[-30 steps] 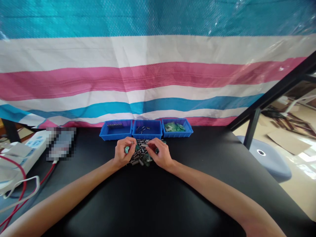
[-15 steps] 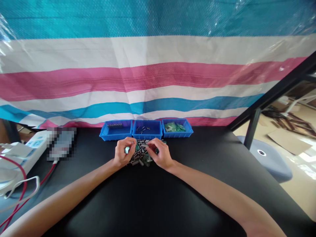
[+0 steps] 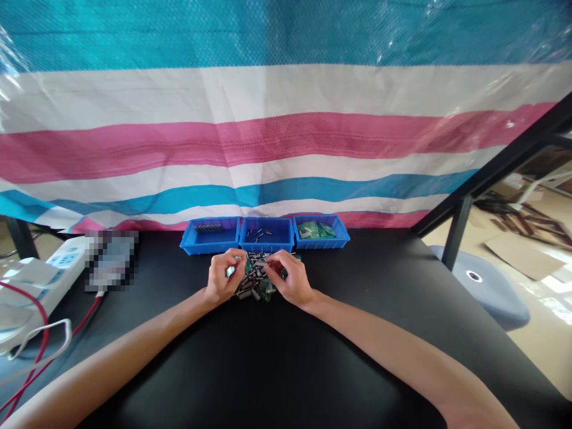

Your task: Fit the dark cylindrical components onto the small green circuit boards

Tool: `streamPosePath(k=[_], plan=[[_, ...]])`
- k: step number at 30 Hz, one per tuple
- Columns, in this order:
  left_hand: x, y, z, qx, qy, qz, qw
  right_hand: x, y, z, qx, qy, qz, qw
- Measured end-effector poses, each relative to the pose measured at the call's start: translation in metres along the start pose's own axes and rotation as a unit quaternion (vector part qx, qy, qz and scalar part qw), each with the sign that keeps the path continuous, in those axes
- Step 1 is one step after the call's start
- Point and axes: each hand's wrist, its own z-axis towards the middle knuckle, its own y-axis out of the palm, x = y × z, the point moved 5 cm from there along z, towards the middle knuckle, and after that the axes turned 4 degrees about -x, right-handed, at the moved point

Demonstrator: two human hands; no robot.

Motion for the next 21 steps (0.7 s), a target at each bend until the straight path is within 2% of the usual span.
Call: streamPosePath(k=[8, 14, 21], plan=[[-0.0004, 0.0013, -0.0014, -0.010, -0.003, -0.014, 1.000, 0.0001, 0.0000, -0.0005, 0.002, -0.003, 0.000, 1.000], [0.0028, 0.0001, 0.0007, -0.030, 0.010, 0.042, 0.999, 0.0000, -0.0002, -0.0004, 0.005, -0.004, 0.000, 1.000], [0.0028, 0.0023, 0.0021, -0.044, 0.007, 0.061, 0.997, -0.0006, -0.0007, -0.0006, 0.008, -0.010, 0.002, 1.000]])
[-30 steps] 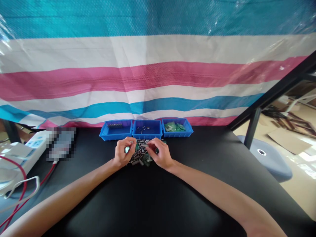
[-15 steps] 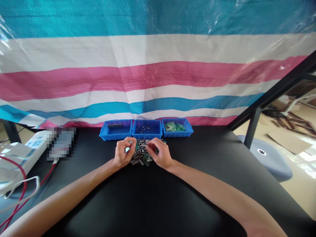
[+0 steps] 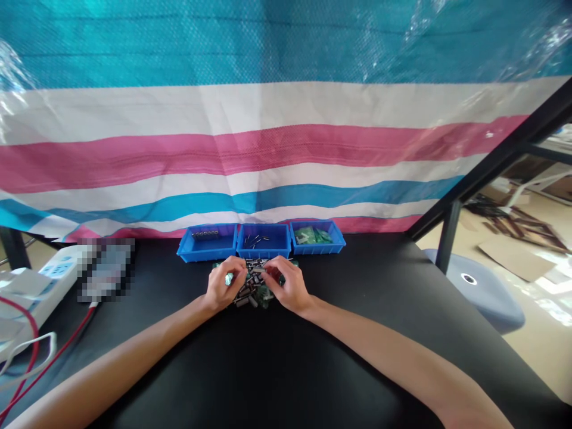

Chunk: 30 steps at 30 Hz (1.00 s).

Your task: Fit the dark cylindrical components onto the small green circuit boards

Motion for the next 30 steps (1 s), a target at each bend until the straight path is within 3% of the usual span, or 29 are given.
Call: streamPosePath(k=[12, 30], plan=[[-0.0046, 0.0024, -0.0024, -0.011, -0.025, 0.026, 0.999, 0.0000, -0.0004, 0.0003, -0.001, 0.003, 0.008, 1.000], [-0.0005, 0.0016, 0.0003, 0.000, -0.009, 0.011, 1.000, 0.0011, 0.0006, -0.0001, 0.005, -0.001, -0.003, 1.000]])
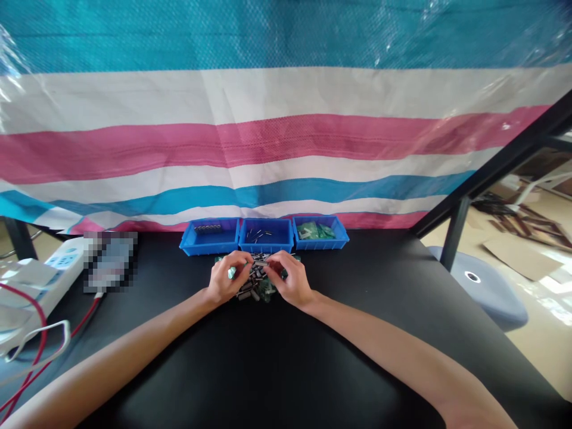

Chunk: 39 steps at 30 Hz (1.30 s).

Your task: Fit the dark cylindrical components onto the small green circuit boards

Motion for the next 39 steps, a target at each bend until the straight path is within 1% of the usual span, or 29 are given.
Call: streamPosePath(k=[5, 9, 13, 16, 24, 28, 34, 36, 39], plan=[[0.000, 0.001, 0.000, -0.002, 0.004, -0.002, 1.000, 0.000, 0.000, 0.000, -0.002, -0.003, -0.002, 1.000], [0.001, 0.001, 0.002, 0.002, 0.004, 0.028, 1.000, -0.001, -0.001, 0.001, 0.001, -0.004, 0.000, 1.000], [0.003, 0.003, 0.006, -0.034, -0.007, 0.092, 0.995, -0.002, -0.001, 0.001, 0.003, 0.001, 0.003, 1.000], [0.007, 0.004, 0.009, -0.054, 0.008, 0.113, 0.992, -0.002, -0.001, 0.001, 0.001, -0.001, -0.002, 1.000], [0.010, 0.003, 0.009, -0.054, 0.016, 0.122, 0.991, 0.000, 0.003, 0.002, -0.011, -0.014, 0.001, 1.000], [0.012, 0.003, 0.009, -0.060, -0.007, 0.119, 0.991, 0.002, 0.003, 0.002, -0.007, -0.004, 0.001, 1.000], [0.005, 0.000, 0.003, -0.025, -0.033, 0.080, 0.996, 0.002, 0.001, 0.002, -0.008, 0.006, 0.006, 1.000], [0.003, 0.000, 0.002, -0.025, -0.025, 0.081, 0.996, 0.001, 0.001, 0.002, -0.010, 0.008, 0.005, 1.000], [0.005, 0.000, 0.003, -0.034, 0.005, 0.102, 0.994, 0.001, 0.001, 0.002, -0.011, 0.006, 0.002, 1.000]])
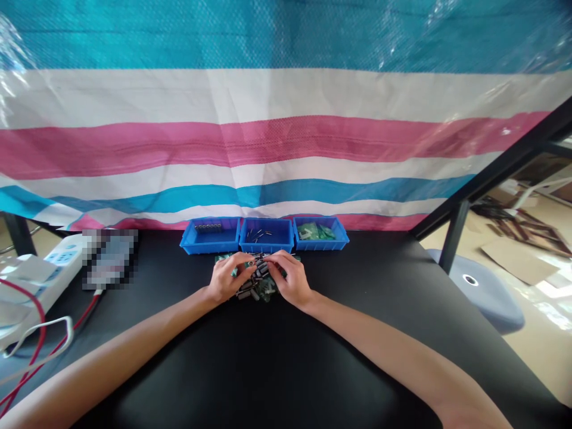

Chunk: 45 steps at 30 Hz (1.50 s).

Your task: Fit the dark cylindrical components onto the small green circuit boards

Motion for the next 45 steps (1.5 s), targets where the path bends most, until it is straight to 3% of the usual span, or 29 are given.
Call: streamPosePath(k=[7, 13, 31, 36, 45], plan=[[0.004, -0.002, 0.004, -0.014, 0.020, 0.008, 1.000, -0.002, -0.001, 0.001, 0.002, -0.001, 0.003, 1.000], [-0.008, -0.001, -0.005, 0.043, -0.009, 0.026, 0.999, -0.004, 0.000, 0.000, -0.004, -0.028, 0.008, 1.000], [-0.003, 0.004, -0.003, -0.023, 0.037, -0.016, 0.999, -0.003, 0.008, -0.002, -0.046, -0.061, -0.006, 0.997], [0.003, 0.004, 0.004, -0.047, 0.020, 0.015, 0.999, -0.005, 0.002, -0.003, -0.003, -0.050, 0.004, 0.999], [0.005, 0.001, 0.005, -0.016, 0.039, 0.018, 0.999, -0.003, 0.002, -0.003, 0.001, -0.040, -0.007, 0.999]])
